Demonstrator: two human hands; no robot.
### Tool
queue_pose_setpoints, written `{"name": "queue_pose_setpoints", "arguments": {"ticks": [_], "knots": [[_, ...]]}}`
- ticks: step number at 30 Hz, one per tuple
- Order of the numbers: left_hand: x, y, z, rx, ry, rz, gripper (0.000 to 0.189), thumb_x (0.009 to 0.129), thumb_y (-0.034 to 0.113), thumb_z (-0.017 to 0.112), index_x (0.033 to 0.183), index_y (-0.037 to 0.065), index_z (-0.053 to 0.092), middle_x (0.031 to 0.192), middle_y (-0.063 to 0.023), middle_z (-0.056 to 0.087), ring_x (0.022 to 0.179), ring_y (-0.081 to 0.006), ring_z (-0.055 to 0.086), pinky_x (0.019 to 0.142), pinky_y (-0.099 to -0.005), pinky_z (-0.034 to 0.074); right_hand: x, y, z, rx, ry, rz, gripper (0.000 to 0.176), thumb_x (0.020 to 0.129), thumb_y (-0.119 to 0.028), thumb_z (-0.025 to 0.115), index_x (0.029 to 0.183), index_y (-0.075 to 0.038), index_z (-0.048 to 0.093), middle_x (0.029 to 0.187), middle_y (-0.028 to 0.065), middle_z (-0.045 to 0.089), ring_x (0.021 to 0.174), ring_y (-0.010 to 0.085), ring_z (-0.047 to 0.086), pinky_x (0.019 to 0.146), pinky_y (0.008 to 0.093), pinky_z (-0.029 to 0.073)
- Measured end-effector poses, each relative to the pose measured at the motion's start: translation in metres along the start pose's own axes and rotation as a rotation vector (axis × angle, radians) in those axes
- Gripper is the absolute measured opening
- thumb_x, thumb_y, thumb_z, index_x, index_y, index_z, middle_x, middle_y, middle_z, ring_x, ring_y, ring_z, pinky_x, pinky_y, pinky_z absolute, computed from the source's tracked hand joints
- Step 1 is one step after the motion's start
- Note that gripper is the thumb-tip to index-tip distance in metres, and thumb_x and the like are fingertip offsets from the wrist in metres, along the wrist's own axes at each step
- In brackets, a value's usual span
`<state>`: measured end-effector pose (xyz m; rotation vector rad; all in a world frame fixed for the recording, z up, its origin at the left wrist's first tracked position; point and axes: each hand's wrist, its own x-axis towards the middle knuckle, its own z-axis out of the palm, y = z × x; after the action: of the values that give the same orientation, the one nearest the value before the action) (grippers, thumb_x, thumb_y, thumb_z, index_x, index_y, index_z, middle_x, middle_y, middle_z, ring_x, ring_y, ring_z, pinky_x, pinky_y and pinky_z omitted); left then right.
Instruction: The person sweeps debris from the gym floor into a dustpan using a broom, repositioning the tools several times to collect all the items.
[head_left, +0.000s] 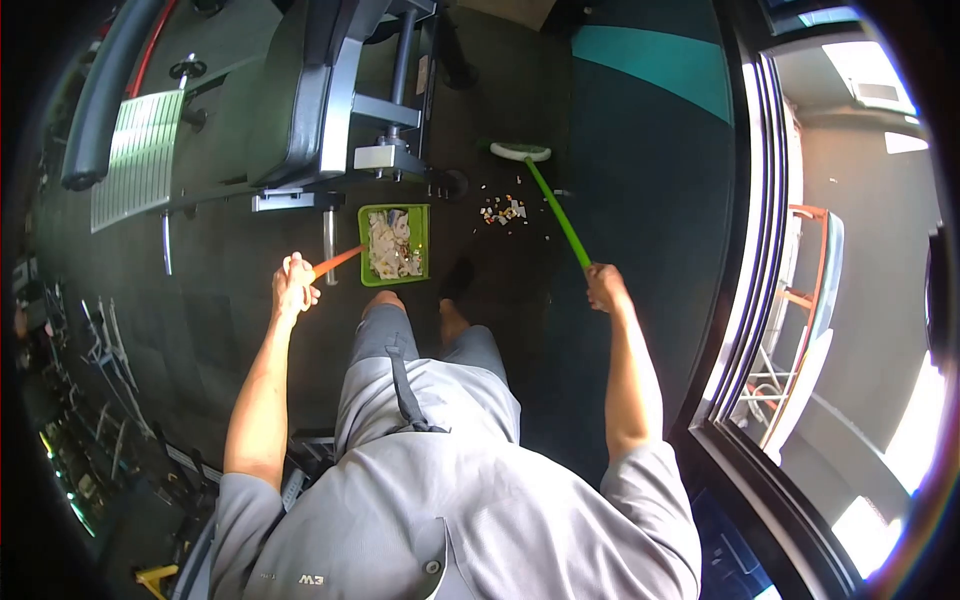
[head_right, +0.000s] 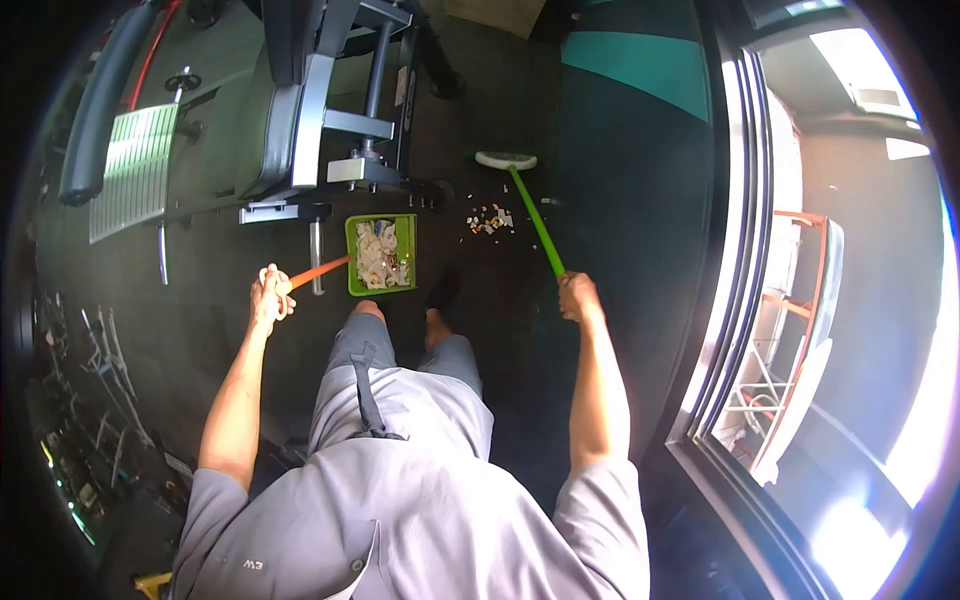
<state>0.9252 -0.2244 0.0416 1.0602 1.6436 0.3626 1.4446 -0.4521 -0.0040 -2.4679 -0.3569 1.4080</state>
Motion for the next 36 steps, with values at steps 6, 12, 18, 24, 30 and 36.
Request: {"name": "queue_pose_setpoints", "arguments": {"ticks": [6,12,18,24,30,36], "knots": [[0.002,-0.006,-0.005,-0.016,0.007,-0.007,0.044,0.094,0.046,0.041,0.087,0.004,0.052,0.069,-0.0095,0.056,0.043,-0.0168,0.057,0.035,-0.0260,0.047,-0.042,0.117,0.066,-0.062,-0.061,0.063,0.030,0.093,-0.028,0.040,0.081,-0.008,0.059,0.053,0.0096,0.053,0.041,0.0215,0.052,0.035,0.0379,0.042],[0.002,0.001,-0.005,-0.014,-0.007,-0.004,0.043,0.095,0.046,0.039,0.087,0.005,0.051,0.064,-0.0074,0.053,0.043,-0.0161,0.057,0.035,-0.0257,0.045,-0.176,0.117,0.081,0.093,0.027,0.172,0.032,0.093,-0.027,0.045,0.114,-0.010,0.062,0.055,0.0048,0.053,0.043,0.0124,0.052,0.039,0.0284,0.047],[0.005,0.004,0.001,-0.009,-0.042,0.014,0.043,0.095,0.047,0.040,0.088,0.006,0.051,0.064,-0.0078,0.053,0.042,-0.0171,0.056,0.035,-0.0265,0.046,-0.143,0.113,0.076,0.152,0.087,0.050,0.032,0.093,-0.027,0.044,0.113,-0.012,0.063,0.053,0.0055,0.052,0.041,0.0133,0.052,0.037,0.0303,0.045],[0.003,-0.011,-0.010,-0.006,-0.072,0.021,0.047,0.093,0.050,0.041,0.086,0.004,0.050,0.067,-0.0117,0.056,0.043,-0.0189,0.058,0.036,-0.0281,0.049,-0.087,0.126,0.092,0.463,0.062,0.227,0.032,0.092,-0.028,0.043,0.109,-0.008,0.061,0.058,0.0046,0.051,0.043,0.0141,0.048,0.039,0.0302,0.043],[0.001,-0.028,-0.035,-0.028,-0.113,0.055,0.048,0.093,0.051,0.041,0.088,0.004,0.051,0.066,-0.0111,0.056,0.043,-0.0185,0.058,0.035,-0.0276,0.047,-0.178,0.149,0.095,0.681,0.023,0.270,0.034,0.093,-0.035,0.046,0.115,-0.010,0.057,0.060,0.0041,0.053,0.044,0.0121,0.049,0.038,0.0272,0.043],[-0.004,-0.032,-0.048,-0.006,-0.118,0.048,0.048,0.094,0.050,0.040,0.088,0.004,0.051,0.063,-0.0080,0.054,0.044,-0.0170,0.058,0.036,-0.0263,0.047,-0.133,0.105,0.103,0.676,0.010,0.314,0.030,0.095,-0.037,0.043,0.100,-0.009,0.053,0.060,0.0008,0.049,0.044,0.0097,0.045,0.038,0.0242,0.041]]}}
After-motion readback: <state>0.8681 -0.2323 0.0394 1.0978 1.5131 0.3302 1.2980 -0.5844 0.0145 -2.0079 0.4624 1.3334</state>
